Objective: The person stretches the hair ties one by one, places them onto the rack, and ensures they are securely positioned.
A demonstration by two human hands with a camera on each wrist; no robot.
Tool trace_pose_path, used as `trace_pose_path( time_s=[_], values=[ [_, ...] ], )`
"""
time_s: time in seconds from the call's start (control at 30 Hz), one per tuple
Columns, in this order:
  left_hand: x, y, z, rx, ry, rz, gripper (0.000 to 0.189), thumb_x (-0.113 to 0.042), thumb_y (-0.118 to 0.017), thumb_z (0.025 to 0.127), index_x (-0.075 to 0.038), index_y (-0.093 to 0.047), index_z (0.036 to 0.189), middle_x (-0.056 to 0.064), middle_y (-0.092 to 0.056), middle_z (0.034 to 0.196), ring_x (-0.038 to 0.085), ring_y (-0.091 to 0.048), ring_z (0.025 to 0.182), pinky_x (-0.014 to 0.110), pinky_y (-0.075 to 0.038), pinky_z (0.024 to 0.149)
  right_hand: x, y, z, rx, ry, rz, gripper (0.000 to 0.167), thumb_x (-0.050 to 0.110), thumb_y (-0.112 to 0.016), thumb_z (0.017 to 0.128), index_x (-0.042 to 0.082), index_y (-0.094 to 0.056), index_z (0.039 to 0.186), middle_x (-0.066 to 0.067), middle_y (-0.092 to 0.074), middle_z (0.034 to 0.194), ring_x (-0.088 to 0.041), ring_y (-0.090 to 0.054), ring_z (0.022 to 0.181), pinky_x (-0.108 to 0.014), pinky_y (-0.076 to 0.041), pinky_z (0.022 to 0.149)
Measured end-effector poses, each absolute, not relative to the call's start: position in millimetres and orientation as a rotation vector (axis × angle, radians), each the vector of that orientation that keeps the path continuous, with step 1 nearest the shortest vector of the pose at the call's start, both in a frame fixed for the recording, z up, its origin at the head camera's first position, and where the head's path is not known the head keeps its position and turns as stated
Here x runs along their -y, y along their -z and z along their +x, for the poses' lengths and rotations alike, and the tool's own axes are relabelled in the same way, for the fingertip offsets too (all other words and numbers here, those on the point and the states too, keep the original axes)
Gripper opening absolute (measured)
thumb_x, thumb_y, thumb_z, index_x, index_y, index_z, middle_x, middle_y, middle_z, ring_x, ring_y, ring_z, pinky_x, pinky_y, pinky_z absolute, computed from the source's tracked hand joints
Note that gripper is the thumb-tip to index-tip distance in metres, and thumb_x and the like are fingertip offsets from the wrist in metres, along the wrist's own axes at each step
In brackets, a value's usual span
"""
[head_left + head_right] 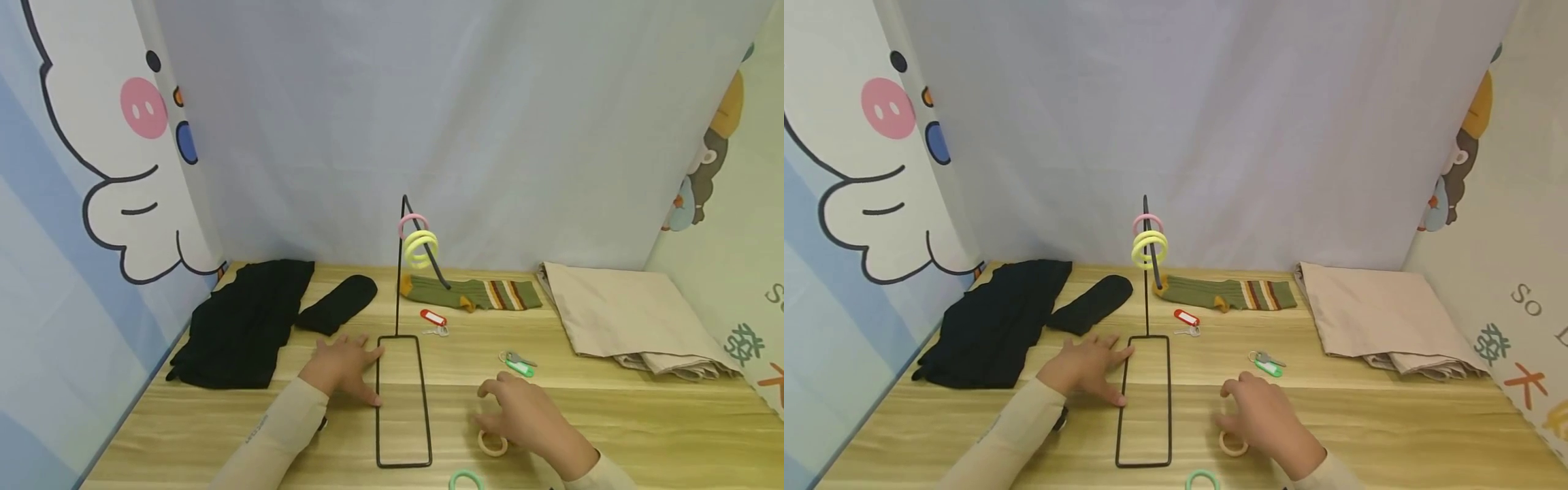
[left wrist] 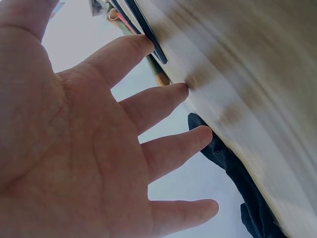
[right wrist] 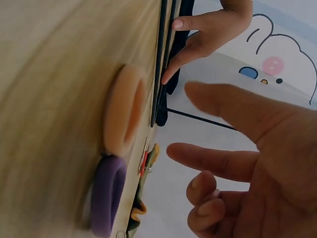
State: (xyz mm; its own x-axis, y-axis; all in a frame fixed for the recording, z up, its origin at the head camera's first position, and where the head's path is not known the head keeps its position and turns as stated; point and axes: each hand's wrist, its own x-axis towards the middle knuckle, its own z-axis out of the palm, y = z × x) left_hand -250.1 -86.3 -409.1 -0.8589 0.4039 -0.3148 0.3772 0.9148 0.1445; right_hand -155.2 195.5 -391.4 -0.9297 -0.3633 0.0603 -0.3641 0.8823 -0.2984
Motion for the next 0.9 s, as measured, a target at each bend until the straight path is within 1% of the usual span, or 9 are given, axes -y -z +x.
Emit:
trace_pose_path(
  time_s=[0.1, 0.17, 0.27, 0.33, 0.43, 0.73, 0.9],
  values=[
    [85, 407, -249, -2.735, -0.114, 0.575, 0.091, -0.062, -0.073, 0.064, -0.032, -0.037, 0.142, 0.009, -0.029, 0.151, 0.040, -0.025, 0.137, 0.073, -0.017, 0.098, -204, 395, -151, 3.105, -0.476, 0.625, 0.040, 0.040, -0.077, 0.070, 0.009, -0.068, 0.094, 0.006, -0.050, 0.074, -0.001, -0.039, 0.059, -0.018, -0.035, 0.049],
    [85, 406, -248, -2.733, -0.115, 0.576, 0.091, -0.062, -0.073, 0.064, -0.031, -0.037, 0.142, 0.009, -0.030, 0.151, 0.040, -0.025, 0.137, 0.073, -0.017, 0.098, -208, 398, -148, 3.116, -0.448, 0.671, 0.043, 0.045, -0.077, 0.067, 0.011, -0.068, 0.091, 0.008, -0.049, 0.073, -0.001, -0.040, 0.059, -0.018, -0.036, 0.051],
    [85, 406, -248, -2.731, -0.115, 0.575, 0.092, -0.062, -0.073, 0.063, -0.031, -0.038, 0.142, 0.010, -0.030, 0.151, 0.040, -0.026, 0.137, 0.073, -0.018, 0.097, -214, 401, -145, 3.143, -0.427, 0.711, 0.043, 0.048, -0.079, 0.062, 0.014, -0.068, 0.087, 0.009, -0.047, 0.074, -0.001, -0.040, 0.062, -0.018, -0.036, 0.052],
    [85, 406, -248, -2.731, -0.113, 0.574, 0.092, -0.062, -0.073, 0.063, -0.030, -0.038, 0.142, 0.010, -0.030, 0.151, 0.040, -0.026, 0.137, 0.073, -0.018, 0.097, -217, 404, -144, 3.159, -0.435, 0.741, 0.040, 0.045, -0.080, 0.061, 0.016, -0.067, 0.085, 0.009, -0.045, 0.073, -0.001, -0.038, 0.061, -0.017, -0.035, 0.052],
    [86, 407, -249, -2.731, -0.106, 0.572, 0.093, -0.063, -0.073, 0.063, -0.030, -0.038, 0.142, 0.010, -0.030, 0.150, 0.041, -0.026, 0.137, 0.074, -0.018, 0.096, -219, 407, -143, 3.182, -0.482, 0.759, 0.033, 0.038, -0.082, 0.062, 0.018, -0.065, 0.082, 0.008, -0.041, 0.071, -0.003, -0.034, 0.059, -0.018, -0.032, 0.050],
    [86, 407, -248, -2.723, -0.105, 0.575, 0.093, -0.064, -0.072, 0.063, -0.030, -0.037, 0.142, 0.010, -0.031, 0.150, 0.041, -0.026, 0.136, 0.073, -0.019, 0.097, -211, 406, -140, 3.145, -0.523, 0.874, 0.020, 0.026, -0.080, 0.067, 0.023, -0.062, 0.077, 0.011, -0.039, 0.070, 0.000, -0.031, 0.057, -0.017, -0.031, 0.051],
    [86, 406, -247, -2.729, -0.108, 0.574, 0.092, -0.062, -0.073, 0.063, -0.030, -0.037, 0.142, 0.010, -0.031, 0.150, 0.040, -0.027, 0.136, 0.073, -0.019, 0.097, -199, 395, -136, 3.070, -0.545, 0.930, 0.018, 0.026, -0.077, 0.071, 0.023, -0.063, 0.082, 0.012, -0.039, 0.073, 0.001, -0.030, 0.058, -0.015, -0.033, 0.051]
  ],
)
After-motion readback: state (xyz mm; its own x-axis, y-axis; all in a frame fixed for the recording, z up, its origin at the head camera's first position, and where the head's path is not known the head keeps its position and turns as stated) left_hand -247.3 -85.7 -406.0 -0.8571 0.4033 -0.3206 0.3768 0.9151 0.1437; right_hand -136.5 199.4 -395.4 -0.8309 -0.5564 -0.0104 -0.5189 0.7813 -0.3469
